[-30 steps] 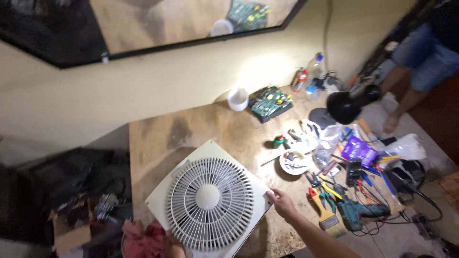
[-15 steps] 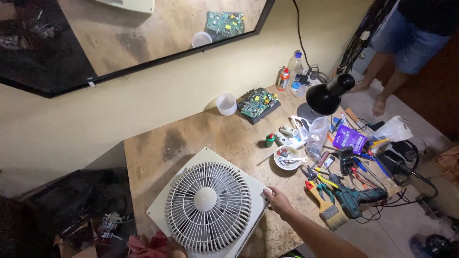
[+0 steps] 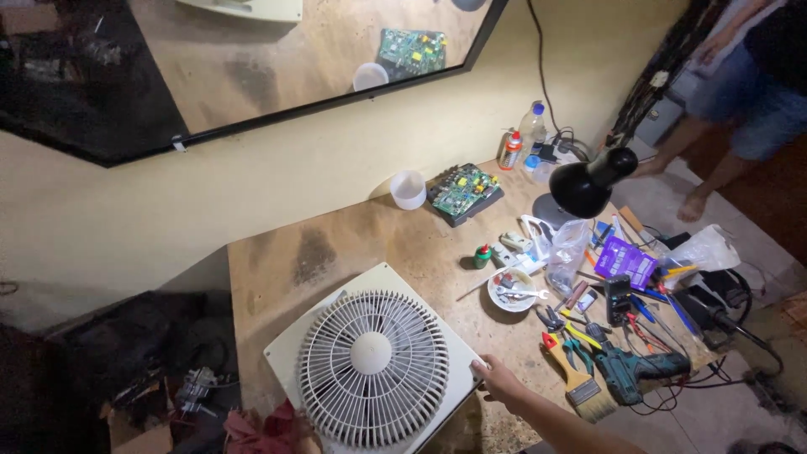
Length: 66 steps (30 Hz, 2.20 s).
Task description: Reattaching a protective grill to a fan housing using an electric screwdriver and screws.
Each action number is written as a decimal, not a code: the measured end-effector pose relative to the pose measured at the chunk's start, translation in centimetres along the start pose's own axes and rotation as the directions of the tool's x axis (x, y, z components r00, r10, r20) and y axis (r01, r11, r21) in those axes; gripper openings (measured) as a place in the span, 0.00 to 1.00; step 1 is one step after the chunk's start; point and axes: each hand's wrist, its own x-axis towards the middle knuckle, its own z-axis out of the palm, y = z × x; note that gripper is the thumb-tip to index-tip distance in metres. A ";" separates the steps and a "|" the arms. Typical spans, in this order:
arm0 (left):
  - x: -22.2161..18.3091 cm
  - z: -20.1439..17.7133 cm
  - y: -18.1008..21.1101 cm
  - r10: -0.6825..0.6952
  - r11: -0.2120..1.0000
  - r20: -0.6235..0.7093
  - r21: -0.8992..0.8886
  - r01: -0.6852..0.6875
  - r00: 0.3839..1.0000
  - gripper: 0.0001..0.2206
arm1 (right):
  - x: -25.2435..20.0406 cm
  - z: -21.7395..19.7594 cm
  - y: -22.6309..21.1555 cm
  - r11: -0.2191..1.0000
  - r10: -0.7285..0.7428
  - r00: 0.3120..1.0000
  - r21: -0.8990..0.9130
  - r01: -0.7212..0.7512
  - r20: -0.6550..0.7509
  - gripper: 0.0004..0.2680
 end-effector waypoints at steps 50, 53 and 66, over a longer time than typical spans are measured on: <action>-15.1 -2.2 27.8 -0.525 0.769 0.118 -0.359 0.529 0.843 0.44 | -7.8 5.5 5.8 0.938 -0.180 0.981 0.313 0.147 0.077 0.18; -17.7 1.2 24.1 -0.619 0.680 0.198 -0.350 0.644 0.760 0.47 | -6.6 5.3 6.9 0.916 -0.184 0.982 0.370 0.155 0.044 0.17; -28.5 13.7 23.6 -0.664 0.486 0.334 -0.487 0.726 0.669 0.23 | -1.1 2.0 8.8 0.971 -0.156 0.928 0.227 0.081 0.339 0.11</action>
